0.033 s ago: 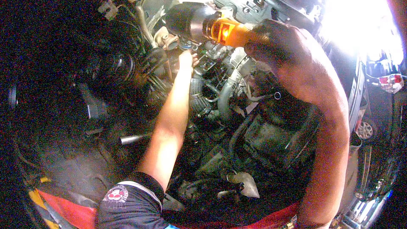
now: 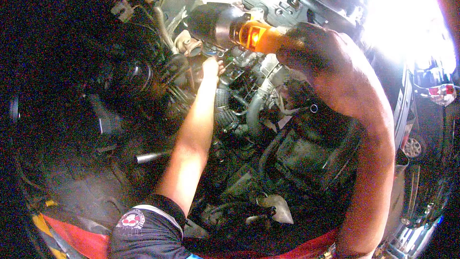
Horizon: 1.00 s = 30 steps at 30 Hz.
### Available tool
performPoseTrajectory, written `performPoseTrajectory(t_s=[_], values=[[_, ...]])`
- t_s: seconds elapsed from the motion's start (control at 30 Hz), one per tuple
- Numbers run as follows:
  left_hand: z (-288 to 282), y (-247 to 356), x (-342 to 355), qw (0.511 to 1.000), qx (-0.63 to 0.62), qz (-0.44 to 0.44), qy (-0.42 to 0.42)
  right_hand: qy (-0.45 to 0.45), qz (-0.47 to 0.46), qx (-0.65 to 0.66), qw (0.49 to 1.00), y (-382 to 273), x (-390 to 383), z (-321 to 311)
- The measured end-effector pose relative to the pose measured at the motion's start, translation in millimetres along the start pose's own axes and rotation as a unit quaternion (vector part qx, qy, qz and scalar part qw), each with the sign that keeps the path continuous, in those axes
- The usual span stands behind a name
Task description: Removing a catalytic converter from a vehicle engine bay.
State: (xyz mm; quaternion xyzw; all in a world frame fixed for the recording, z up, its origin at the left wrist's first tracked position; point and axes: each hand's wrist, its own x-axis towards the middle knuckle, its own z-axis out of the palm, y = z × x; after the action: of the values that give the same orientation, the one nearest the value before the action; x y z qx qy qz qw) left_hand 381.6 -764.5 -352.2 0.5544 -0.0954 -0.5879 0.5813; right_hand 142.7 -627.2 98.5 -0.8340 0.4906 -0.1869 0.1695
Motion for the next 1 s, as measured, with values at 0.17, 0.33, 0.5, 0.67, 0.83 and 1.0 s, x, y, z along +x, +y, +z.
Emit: performPoseTrajectory(t_s=[0.17, 0.33, 0.5, 0.67, 0.83, 1.0], values=[[13, -7, -10, 0.995, 0.09, 0.049, -0.019, -0.021, -0.003, -0.006, 1.0, 2, 0, -2], [20, -14, -14, 0.995, 0.07, 0.077, 0.001, -0.028, 0.032, 0.005, 0.999, -4, -1, -3], [-3, -1, 8, 0.998, -0.056, 0.01, -0.01, -0.022, 0.014, -0.007, 1.0, -11, 1, -4], [10, 5, -2, 0.988, -0.102, -0.015, 0.117, -0.007, 0.016, -0.039, 0.999, -6, -1, -2], [6, 11, -4, 0.985, -0.122, -0.015, 0.123, -0.007, 0.007, -0.029, 1.0, -12, -2, -4], [6, 6, -3, 0.985, -0.125, -0.016, 0.115, -0.025, 0.019, -0.034, 0.999, -11, 1, -5]])
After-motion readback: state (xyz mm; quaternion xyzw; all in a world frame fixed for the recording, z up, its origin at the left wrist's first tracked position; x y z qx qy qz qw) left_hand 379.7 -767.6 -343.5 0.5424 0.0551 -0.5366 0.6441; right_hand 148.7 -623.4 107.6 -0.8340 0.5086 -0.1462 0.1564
